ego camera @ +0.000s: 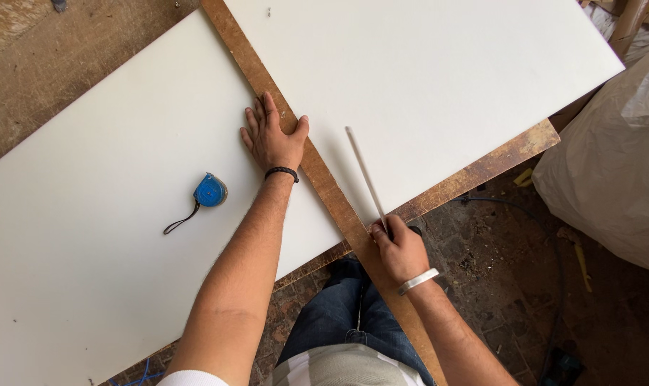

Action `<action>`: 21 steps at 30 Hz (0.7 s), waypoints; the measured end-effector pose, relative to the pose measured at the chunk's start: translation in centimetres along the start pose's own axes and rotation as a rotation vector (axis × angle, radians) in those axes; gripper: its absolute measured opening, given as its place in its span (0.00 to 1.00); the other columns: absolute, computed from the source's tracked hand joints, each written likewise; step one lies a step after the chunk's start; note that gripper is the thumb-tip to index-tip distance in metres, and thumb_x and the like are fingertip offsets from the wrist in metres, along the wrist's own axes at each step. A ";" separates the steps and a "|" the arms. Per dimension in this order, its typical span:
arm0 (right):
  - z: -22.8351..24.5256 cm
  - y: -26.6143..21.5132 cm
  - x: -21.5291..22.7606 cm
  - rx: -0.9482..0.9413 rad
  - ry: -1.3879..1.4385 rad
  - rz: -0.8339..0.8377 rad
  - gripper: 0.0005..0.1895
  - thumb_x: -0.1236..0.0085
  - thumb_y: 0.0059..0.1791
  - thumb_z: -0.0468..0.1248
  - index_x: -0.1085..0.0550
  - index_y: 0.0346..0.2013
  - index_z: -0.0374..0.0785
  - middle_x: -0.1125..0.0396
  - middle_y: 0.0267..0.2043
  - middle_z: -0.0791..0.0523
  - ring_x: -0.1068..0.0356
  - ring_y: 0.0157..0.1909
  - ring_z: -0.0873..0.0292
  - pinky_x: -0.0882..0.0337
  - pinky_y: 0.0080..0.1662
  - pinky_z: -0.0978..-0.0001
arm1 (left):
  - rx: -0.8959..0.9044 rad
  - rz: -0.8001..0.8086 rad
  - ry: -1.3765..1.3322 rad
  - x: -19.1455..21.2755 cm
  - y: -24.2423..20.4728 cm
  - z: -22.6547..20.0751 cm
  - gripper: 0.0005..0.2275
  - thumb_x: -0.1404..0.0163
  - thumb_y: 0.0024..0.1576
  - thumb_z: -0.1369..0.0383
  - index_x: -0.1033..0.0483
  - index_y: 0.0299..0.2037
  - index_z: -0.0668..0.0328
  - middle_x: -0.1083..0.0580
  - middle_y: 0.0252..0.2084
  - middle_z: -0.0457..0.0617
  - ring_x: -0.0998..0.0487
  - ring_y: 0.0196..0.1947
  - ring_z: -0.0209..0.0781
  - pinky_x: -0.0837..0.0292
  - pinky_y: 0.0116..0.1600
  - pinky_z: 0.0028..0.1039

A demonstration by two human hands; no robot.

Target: The person places a white foam board on a workbench, measures and marks it with a tape measure and utility knife, then uses a wooden straightedge to cut the board into two pieces.

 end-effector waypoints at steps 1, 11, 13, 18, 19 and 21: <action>-0.2 -0.1 0.6 -0.049 -0.028 -0.015 0.16 0.46 0.54 0.48 0.25 0.47 0.39 0.23 0.37 0.50 0.25 0.37 0.54 0.23 0.44 0.59 | 0.003 0.002 0.002 0.0 0.0 0.0 0.41 0.51 0.58 0.41 0.60 0.77 0.42 0.53 0.79 0.48 0.60 0.79 0.50 0.72 0.78 0.52; 8.4 4.8 5.2 0.188 0.017 -0.011 0.25 0.37 0.49 0.45 0.32 0.55 0.37 0.26 0.35 0.52 0.26 0.32 0.61 0.22 0.36 0.68 | 0.006 -0.001 -0.004 0.1 -0.3 0.1 0.41 0.49 0.58 0.43 0.58 0.77 0.43 0.53 0.79 0.49 0.59 0.79 0.51 0.70 0.78 0.53; 8.6 5.7 4.1 0.153 0.016 0.022 0.19 0.41 0.52 0.46 0.27 0.52 0.37 0.25 0.35 0.51 0.26 0.32 0.56 0.22 0.37 0.64 | 0.004 0.002 -0.001 0.2 0.0 -0.1 0.41 0.49 0.58 0.43 0.58 0.77 0.43 0.53 0.79 0.49 0.59 0.79 0.51 0.69 0.78 0.53; 9.4 6.3 2.4 0.276 -0.265 -0.060 0.27 0.33 0.46 0.51 0.30 0.52 0.40 0.25 0.37 0.53 0.22 0.35 0.55 0.22 0.40 0.62 | 0.000 -0.014 0.004 -0.2 -0.3 0.4 0.41 0.49 0.58 0.43 0.57 0.77 0.45 0.53 0.79 0.50 0.58 0.79 0.52 0.68 0.78 0.53; 9.6 6.6 2.2 0.287 -0.328 -0.055 0.32 0.29 0.43 0.53 0.31 0.52 0.40 0.26 0.36 0.51 0.23 0.35 0.54 0.22 0.40 0.61 | -0.001 -0.011 0.008 -0.3 -0.2 0.3 0.41 0.50 0.58 0.43 0.57 0.77 0.45 0.53 0.79 0.50 0.58 0.79 0.52 0.68 0.78 0.53; 9.6 7.0 2.4 0.256 -0.346 -0.060 0.31 0.29 0.43 0.52 0.31 0.52 0.41 0.25 0.34 0.52 0.23 0.35 0.54 0.22 0.40 0.61 | -0.005 -0.009 0.016 -0.3 0.1 0.2 0.41 0.50 0.58 0.42 0.58 0.77 0.45 0.52 0.79 0.50 0.58 0.79 0.52 0.69 0.78 0.54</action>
Point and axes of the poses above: each hand's wrist, its own y-axis towards the middle knuckle, its own x-axis out of the back of the hand, z = x × y, the point moved 9 cm from there along y, towards the middle knuckle
